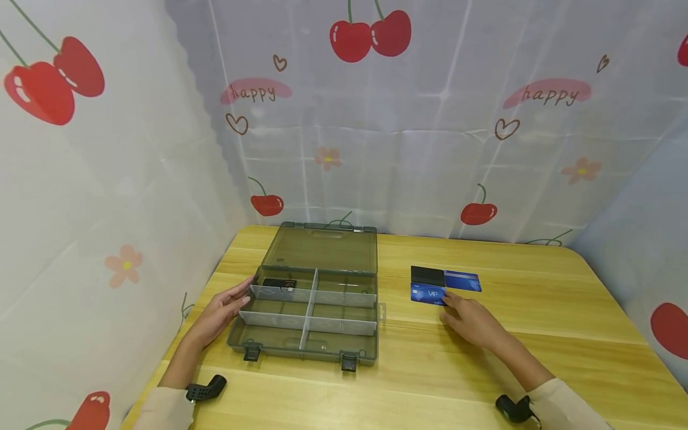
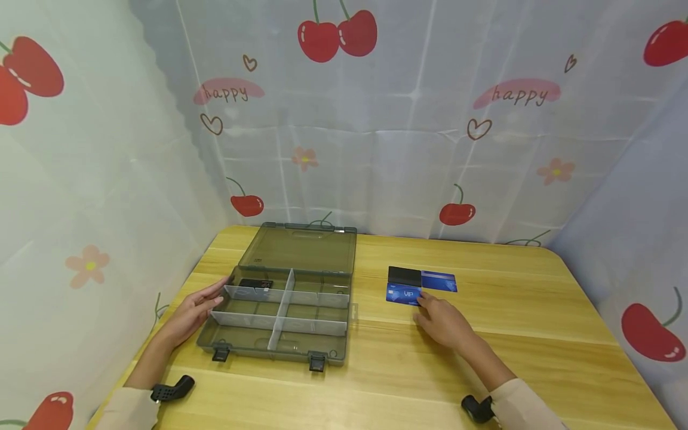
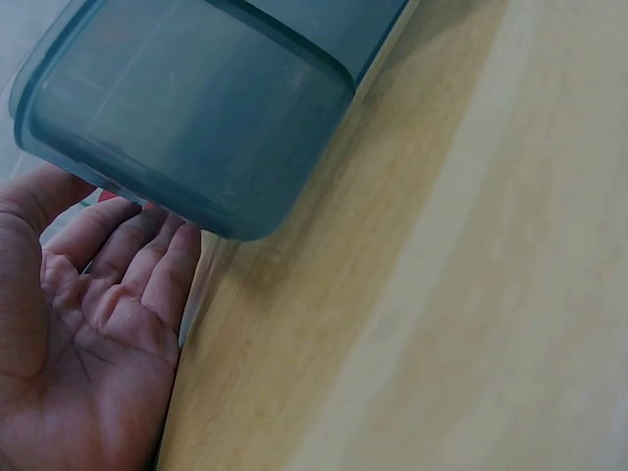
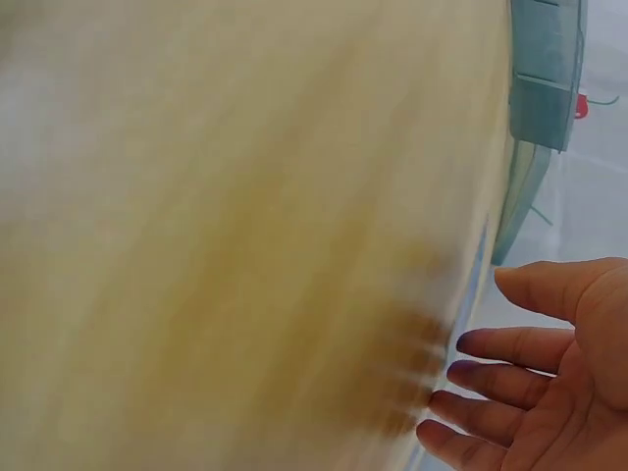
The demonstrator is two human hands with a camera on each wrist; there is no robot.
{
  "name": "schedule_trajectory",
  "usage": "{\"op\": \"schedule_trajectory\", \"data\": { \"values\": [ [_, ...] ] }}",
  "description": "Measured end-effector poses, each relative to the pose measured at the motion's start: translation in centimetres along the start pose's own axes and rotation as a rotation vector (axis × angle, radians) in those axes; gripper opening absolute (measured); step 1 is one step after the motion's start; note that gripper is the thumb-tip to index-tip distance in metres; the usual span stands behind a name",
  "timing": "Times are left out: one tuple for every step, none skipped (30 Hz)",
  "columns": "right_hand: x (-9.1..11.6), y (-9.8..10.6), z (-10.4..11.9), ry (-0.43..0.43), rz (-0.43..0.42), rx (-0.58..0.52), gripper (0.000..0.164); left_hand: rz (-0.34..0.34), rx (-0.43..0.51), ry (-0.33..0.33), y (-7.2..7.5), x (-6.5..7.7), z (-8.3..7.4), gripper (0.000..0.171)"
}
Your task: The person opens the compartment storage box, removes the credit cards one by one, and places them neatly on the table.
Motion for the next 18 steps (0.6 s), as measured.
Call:
{"op": "schedule_trajectory", "data": {
  "values": [
    [-0.1,0.1,0.0,0.003,-0.004,-0.005,0.047,0.0,-0.002,-0.001,0.0,0.0,0.0,0.06],
    [-0.1,0.3,0.0,0.012,-0.01,-0.011,0.046,0.001,-0.001,-0.002,0.0,0.0,0.0,0.06],
    [-0.2,0.6,0.1,0.025,-0.022,-0.019,0.045,0.001,0.0,-0.002,0.0,0.0,0.0,0.06],
    [-0.3,0.9,0.2,0.032,-0.032,-0.031,0.045,-0.003,0.004,0.0,0.0,0.0,0.0,0.06],
    [-0.4,1.3,0.5,0.044,-0.047,-0.033,0.043,-0.003,0.004,-0.001,0.0,0.0,0.0,0.06],
    [-0.4,1.7,0.8,0.059,-0.065,-0.028,0.041,-0.004,0.004,-0.002,0.0,0.0,-0.1,0.06],
    [-0.4,2.0,1.1,0.072,-0.081,-0.032,0.04,-0.005,0.004,-0.003,0.0,0.0,-0.1,0.06],
    [-0.4,2.5,1.5,0.089,-0.101,-0.03,0.038,-0.006,0.005,-0.002,0.0,0.0,-0.1,0.06],
    [-0.4,2.8,1.9,0.103,-0.122,-0.029,0.037,-0.005,0.004,-0.002,0.0,0.0,-0.1,0.061],
    [-0.4,3.2,2.3,0.11,-0.138,-0.031,0.036,-0.003,0.001,-0.002,-0.1,-0.1,-0.1,0.061],
    [-0.4,3.5,2.7,0.121,-0.15,-0.031,0.035,-0.002,-0.001,-0.002,-0.1,-0.1,-0.1,0.061],
    [-0.4,3.7,3.1,0.123,-0.151,-0.041,0.035,-0.004,-0.004,-0.001,-0.1,-0.1,-0.2,0.061],
    [-0.5,4.0,3.6,0.13,-0.152,-0.053,0.036,-0.005,-0.005,0.001,-0.1,-0.1,-0.2,0.061],
    [-0.6,4.2,4.0,0.133,-0.151,-0.066,0.036,-0.007,-0.006,0.002,0.0,-0.1,-0.2,0.061],
    [-0.7,4.4,4.6,0.134,-0.145,-0.084,0.037,-0.008,-0.008,0.003,0.0,0.0,-0.2,0.061],
    [-0.7,4.6,5.1,0.134,-0.134,-0.107,0.038,-0.012,-0.008,0.002,0.0,0.0,-0.2,0.061],
    [-0.8,4.7,5.7,0.134,-0.119,-0.136,0.039,-0.015,-0.009,0.003,0.0,0.0,-0.1,0.061],
    [-0.9,4.9,6.2,0.135,-0.109,-0.165,0.039,-0.015,-0.007,0.003,0.0,0.0,-0.1,0.061]
  ]
}}
Point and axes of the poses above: each hand's wrist, its own x-axis away from the middle knuckle, its own y-axis out of the back of the hand, z = x × y, the point moved 6 cm from there along -x, towards the middle knuckle
